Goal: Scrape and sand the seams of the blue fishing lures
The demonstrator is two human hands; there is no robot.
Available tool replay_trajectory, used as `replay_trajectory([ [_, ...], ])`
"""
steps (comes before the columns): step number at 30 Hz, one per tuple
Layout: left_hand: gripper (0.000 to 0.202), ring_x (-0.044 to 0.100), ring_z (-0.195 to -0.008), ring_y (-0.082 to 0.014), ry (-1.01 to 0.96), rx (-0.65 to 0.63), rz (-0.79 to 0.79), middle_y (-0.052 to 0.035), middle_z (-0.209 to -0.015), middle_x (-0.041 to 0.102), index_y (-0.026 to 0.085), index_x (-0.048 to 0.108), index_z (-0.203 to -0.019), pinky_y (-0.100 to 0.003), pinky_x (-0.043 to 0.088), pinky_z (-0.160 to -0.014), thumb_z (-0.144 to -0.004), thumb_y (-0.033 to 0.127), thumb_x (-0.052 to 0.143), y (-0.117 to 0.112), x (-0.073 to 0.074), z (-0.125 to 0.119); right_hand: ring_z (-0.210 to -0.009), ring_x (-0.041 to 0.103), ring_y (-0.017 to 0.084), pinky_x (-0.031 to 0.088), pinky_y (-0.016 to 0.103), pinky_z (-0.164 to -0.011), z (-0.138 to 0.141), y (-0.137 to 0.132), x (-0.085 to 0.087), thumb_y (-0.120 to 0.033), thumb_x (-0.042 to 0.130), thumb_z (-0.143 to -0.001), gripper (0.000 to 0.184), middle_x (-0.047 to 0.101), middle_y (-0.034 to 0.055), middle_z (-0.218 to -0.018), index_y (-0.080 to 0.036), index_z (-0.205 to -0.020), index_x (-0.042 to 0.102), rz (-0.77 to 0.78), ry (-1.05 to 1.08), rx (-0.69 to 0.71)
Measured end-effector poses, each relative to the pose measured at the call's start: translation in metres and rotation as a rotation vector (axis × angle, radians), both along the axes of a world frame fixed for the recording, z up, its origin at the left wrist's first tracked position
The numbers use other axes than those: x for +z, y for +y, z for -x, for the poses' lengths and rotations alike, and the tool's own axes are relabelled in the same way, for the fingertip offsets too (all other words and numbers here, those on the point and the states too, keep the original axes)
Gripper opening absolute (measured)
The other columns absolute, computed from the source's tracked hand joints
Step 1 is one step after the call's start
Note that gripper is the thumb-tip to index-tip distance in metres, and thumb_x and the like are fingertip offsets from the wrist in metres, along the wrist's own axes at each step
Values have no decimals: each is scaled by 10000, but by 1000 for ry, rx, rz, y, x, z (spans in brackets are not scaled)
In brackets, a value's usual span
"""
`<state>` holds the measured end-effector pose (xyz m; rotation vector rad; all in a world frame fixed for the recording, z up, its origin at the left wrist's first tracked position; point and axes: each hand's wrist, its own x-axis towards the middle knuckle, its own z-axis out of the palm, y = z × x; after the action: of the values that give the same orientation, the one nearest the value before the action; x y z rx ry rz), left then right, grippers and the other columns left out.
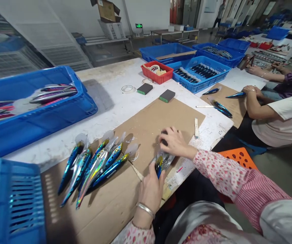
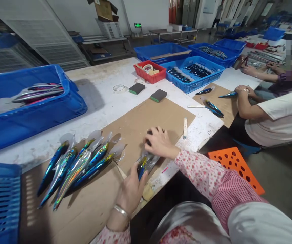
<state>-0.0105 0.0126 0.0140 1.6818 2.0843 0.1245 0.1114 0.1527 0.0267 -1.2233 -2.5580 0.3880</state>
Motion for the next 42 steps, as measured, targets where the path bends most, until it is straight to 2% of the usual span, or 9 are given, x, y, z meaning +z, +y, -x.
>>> replay_trajectory([
  [3, 484, 703, -870, -282, 19, 0, 5, -169, -977, 725, 72, 358, -1362, -328, 479, -661, -967, 350, 345, 0, -1, 0, -1087, 418, 248, 374, 398, -837, -1, -2, -1, -334, 575, -845, 148, 537, 54, -1174, -266, -936, 668, 45, 31, 74],
  [8, 480, 706, -858, -281, 30, 13, -22, -167, -984, 726, 85, 377, -1348, -327, 481, -654, -966, 373, 345, 0, -3, 1, -1085, 412, 262, 367, 418, -851, 0, 1, 0, -314, 557, -856, 155, 525, 72, -1172, -246, -938, 669, 0, 8, -40],
  [12, 477, 705, -881, -280, 9, 7, -18, -166, -991, 725, 86, 375, -1347, -322, 485, -665, -964, 369, 345, 0, -4, 3, -1086, 413, 247, 372, 397, -850, -1, -2, 1, -335, 567, -852, 147, 522, 50, -1180, -270, -943, 663, 41, 46, 76],
  [17, 485, 701, -888, -281, -17, 20, -45, -164, -1000, 722, 108, 364, -1352, -327, 481, -669, -964, 397, 325, -2, -7, 7, -1085, 409, 267, 373, 423, -853, 0, 1, 1, -321, 544, -861, 170, 523, 80, -1169, -244, -960, 658, 6, -1, -36],
  [21, 477, 702, -868, -280, -37, 6, -70, -161, -993, 723, 110, 376, -1341, -327, 482, -653, -958, 392, 337, -2, -12, 8, -1091, 423, 256, 381, 419, -847, -2, -1, -3, -353, 559, -847, 161, 531, 57, -1173, -273, -946, 658, 61, 43, 98],
  [25, 452, 699, -897, -262, -42, 6, -116, -158, -1032, 717, 119, 404, -1311, -322, 494, -688, -952, 390, 352, -5, -13, 11, -1104, 420, 274, 377, 443, -869, -13, 27, -4, -323, 550, -848, 166, 530, 74, -1177, -250, -932, 673, -4, 72, -109],
  [28, 427, 698, -892, -256, -4, -15, -76, -136, -1022, 722, 142, 433, -1278, -318, 495, -698, -949, 405, 364, -6, -3, 16, -1115, 426, 262, 370, 425, -925, -20, 50, -2, -299, 598, -815, 148, 524, 75, -1162, -232, -917, 682, -46, 210, -186],
  [34, 368, 703, -829, -270, 262, -105, 102, -121, -942, 725, 173, 528, -1188, -330, 490, -657, -942, 395, 369, 6, 23, 24, -1133, 448, 210, 346, 364, -1010, -23, 46, -7, -265, 662, -798, 137, 507, 66, -1165, -208, -919, 690, 3, 380, 118],
  [42, 338, 702, -828, -271, 332, -167, 147, -127, -968, 709, 171, 544, -1197, -352, 509, -689, -930, 313, 395, 14, 2, 30, -1124, 411, 249, 351, 414, -946, -4, 28, -12, -400, 636, -849, 188, 521, 60, -1194, -256, -961, 681, 10, 129, 258],
])
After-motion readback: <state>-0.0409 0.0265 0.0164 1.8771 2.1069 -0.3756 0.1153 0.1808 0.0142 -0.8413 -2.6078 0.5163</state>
